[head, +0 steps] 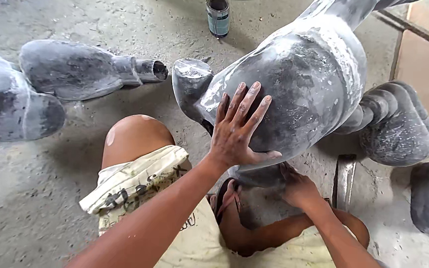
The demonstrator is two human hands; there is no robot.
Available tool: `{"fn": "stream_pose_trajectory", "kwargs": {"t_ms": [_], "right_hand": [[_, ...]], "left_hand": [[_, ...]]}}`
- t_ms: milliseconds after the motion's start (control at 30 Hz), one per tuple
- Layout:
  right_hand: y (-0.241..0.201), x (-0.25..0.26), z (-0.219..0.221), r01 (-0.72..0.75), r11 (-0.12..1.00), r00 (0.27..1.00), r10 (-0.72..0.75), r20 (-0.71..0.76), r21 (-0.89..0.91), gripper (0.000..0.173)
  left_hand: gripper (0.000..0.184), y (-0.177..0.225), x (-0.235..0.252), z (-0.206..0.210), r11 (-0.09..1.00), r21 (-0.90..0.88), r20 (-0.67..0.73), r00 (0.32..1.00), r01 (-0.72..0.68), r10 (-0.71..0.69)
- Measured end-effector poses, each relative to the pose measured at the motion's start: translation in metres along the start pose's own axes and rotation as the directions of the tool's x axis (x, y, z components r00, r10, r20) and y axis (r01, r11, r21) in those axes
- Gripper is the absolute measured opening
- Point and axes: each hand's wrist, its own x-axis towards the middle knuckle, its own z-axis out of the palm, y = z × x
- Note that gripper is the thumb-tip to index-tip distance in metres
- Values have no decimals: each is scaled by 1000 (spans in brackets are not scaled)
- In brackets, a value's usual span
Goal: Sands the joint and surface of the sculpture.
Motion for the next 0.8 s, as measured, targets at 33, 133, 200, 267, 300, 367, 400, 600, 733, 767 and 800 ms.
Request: {"fn": "stream_pose_trajectory", "kwargs": {"t_ms": [33, 133, 200, 267, 300, 367, 400, 600, 733, 767, 800], "right_hand": [[-4, 9, -2, -10, 1000, 1000, 10, 3, 29, 80], [-20, 9, -10, -29, 999, 999, 30, 32, -13, 58], [-24, -8, -9, 24, 998, 999, -22, 23, -60, 74], [-29, -7, -7, 32, 996, 999, -29, 36, -87, 77], [-32, 1, -9, 23, 998, 998, -20, 53, -61, 68], [-36, 23, -13, 4, 998, 998, 0, 69, -60, 42], [-37, 25, -15, 7, 997, 997, -1, 81, -79, 40], [-32, -6, 0, 44, 996, 999, -44, -9, -76, 64], [-41, 11, -8, -7, 996, 1000, 7, 6, -92, 42], [-37, 2, -6, 22, 995, 1000, -22, -8, -95, 50], [-31, -6, -2, 57, 992, 997, -61, -36, -108, 59]], "left_hand": [[127, 0, 0, 1, 1000, 1, -3, 1000, 0, 0], [126, 0, -1, 0, 1000, 13, -8, 1000, 9, -9], [126, -2, 2, 1, 1000, 1, -26, 1000, 2, -2], [125, -4, 1, 1, 1000, -4, -32, 999, 2, -2], [125, -3, -1, 1, 1000, -7, -18, 1000, 5, -5], [124, -3, 1, 1, 1000, -5, -11, 1000, -2, 2], [124, -3, 1, 1, 1000, -7, -17, 1000, -3, 3], [120, -1, 1, 0, 999, -31, -21, 1000, 9, -10], [121, 2, 2, -2, 999, -43, 1, 1000, 20, -20], [121, 2, 2, -2, 998, -53, -5, 1000, 24, -24], [121, 2, 1, -1, 997, -67, -16, 999, 27, -28]]}}
